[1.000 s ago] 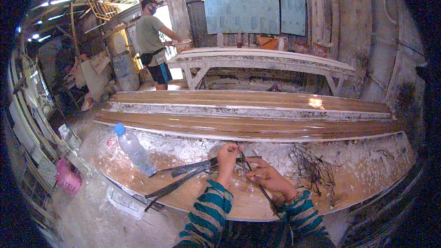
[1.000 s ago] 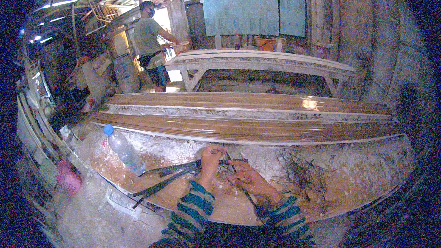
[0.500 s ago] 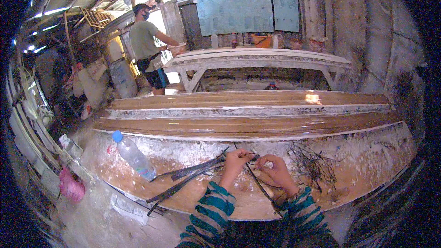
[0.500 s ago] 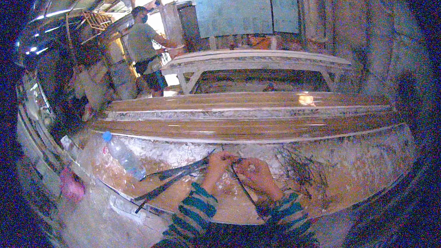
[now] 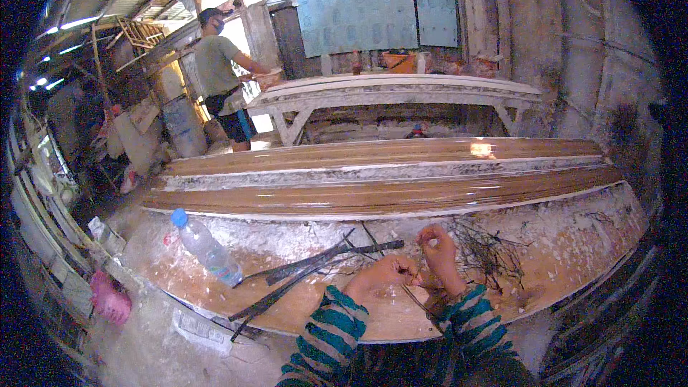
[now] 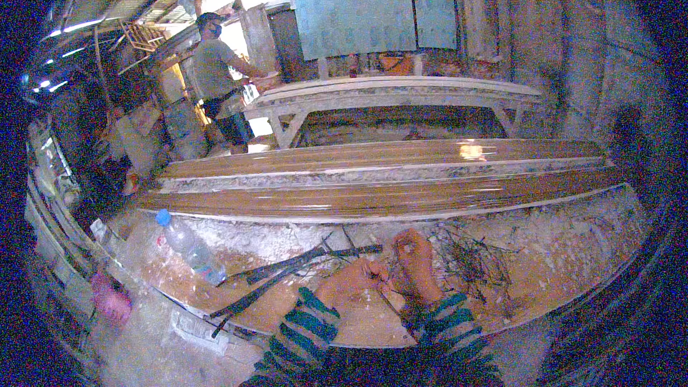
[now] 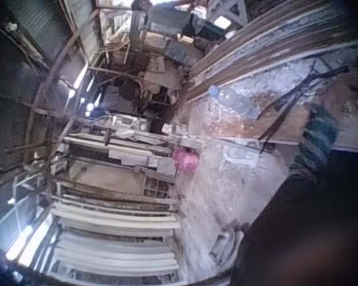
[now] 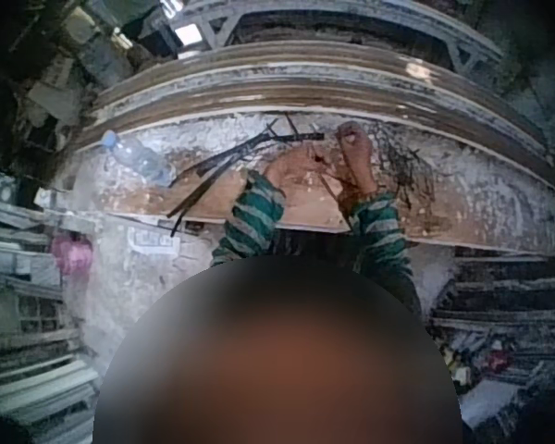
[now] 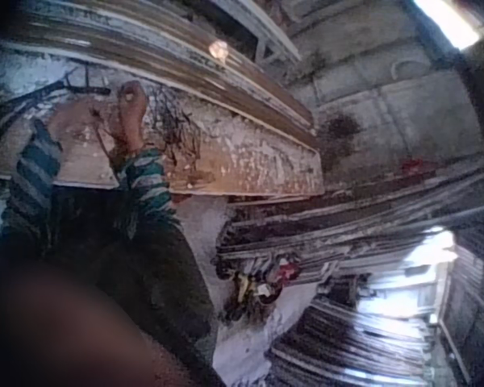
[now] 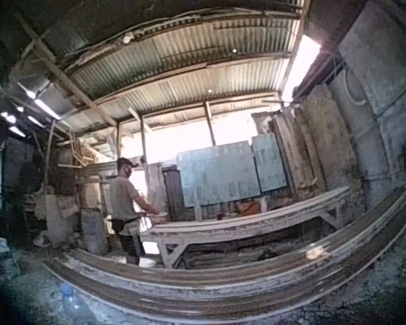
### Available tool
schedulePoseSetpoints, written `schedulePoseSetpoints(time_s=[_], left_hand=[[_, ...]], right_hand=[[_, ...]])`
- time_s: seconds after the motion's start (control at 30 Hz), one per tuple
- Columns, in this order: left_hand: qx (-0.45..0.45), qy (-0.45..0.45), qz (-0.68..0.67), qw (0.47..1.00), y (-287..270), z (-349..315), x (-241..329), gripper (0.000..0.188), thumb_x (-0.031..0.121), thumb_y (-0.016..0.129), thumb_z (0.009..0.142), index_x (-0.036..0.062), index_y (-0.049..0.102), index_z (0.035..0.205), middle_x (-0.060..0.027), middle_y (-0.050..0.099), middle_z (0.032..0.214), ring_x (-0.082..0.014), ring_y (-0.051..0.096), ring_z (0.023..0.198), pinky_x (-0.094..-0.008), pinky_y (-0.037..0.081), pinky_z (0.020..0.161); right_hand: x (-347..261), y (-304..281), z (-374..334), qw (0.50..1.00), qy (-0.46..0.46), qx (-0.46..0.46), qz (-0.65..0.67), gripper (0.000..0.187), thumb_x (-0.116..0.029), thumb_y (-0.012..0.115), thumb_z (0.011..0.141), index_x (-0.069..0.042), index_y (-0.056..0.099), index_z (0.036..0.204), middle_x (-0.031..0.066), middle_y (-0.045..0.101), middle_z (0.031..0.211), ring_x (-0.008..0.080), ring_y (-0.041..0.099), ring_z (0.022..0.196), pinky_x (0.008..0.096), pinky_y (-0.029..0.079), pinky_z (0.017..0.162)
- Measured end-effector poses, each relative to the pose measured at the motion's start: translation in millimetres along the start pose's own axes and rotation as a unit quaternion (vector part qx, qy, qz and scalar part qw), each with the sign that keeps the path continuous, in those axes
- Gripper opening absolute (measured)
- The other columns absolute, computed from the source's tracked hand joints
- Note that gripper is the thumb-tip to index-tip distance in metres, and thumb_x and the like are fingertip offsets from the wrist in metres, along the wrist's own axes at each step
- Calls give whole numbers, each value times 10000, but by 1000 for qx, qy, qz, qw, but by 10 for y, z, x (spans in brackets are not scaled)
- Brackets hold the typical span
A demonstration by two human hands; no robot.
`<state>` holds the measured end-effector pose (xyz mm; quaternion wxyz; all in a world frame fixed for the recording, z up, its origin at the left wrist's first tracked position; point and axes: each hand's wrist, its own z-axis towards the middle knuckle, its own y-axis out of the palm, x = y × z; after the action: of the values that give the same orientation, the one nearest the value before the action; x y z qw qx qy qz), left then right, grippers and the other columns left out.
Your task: The person repeatedly picks up black cable strips, bends and twists them, and places them back on the workbench. A second person in the background applies a white substance to a long curved wooden piece. The camera wearer continues handling the cables throughout the clip.
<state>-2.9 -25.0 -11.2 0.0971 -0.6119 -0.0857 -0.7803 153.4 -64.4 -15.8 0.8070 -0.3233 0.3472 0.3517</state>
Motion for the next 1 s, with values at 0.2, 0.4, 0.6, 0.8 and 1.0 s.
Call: schedulePoseSetpoints(time_s=[0.2, 0.4, 0.6, 0.8, 1.0], left_hand=[[31, -24, 30, 999, 21, -116, 191, 111, 107, 655, 749, 28, 598, 802, -36, 601, 773, -117, 553, 756, -257, 443, 705], [299, -35, 20, 953, -126, -142, 291, 116, 151, 675, 743, 76, 592, 773, 30, 536, 669, -56, 471, 635, -189, 361, 557], [601, 62, 75, 793, -326, -169, 174, 81, 105, 650, 732, 53, 621, 787, 21, 558, 656, -64, 468, 589, -212, 376, 548], [636, 77, 262, 722, -456, -202, 61, 132, 169, 643, 766, 46, 618, 804, 16, 552, 649, -69, 482, 597, -220, 397, 555], [487, 42, -144, 860, -387, -214, 135, 375, 425, 482, 846, 71, 579, 925, -22, 570, 814, -113, 534, 672, -248, 445, 568]], right_hand=[[-25, 44, -41, 996, 67, -50, 25, 99, -41, 530, 800, -27, 579, 885, 58, 577, 750, 127, 526, 683, 251, 432, 641], [86, 27, 41, 997, 78, 1, 26, 106, -78, 535, 813, -34, 588, 893, 53, 580, 777, 135, 534, 724, 257, 428, 686], [-120, 13, -19, 996, -36, -60, 52, 84, -86, 622, 745, -57, 630, 824, 59, 562, 826, 178, 517, 867, 296, 405, 779], [-526, 38, -170, 953, -55, -242, 173, 80, -62, 625, 729, -54, 640, 806, 75, 540, 850, 198, 497, 912, 313, 385, 819], [-465, 69, -137, 968, 126, -119, 181, 86, -59, 622, 744, -25, 630, 822, 50, 549, 809, 135, 517, 793, 251, 405, 720]])
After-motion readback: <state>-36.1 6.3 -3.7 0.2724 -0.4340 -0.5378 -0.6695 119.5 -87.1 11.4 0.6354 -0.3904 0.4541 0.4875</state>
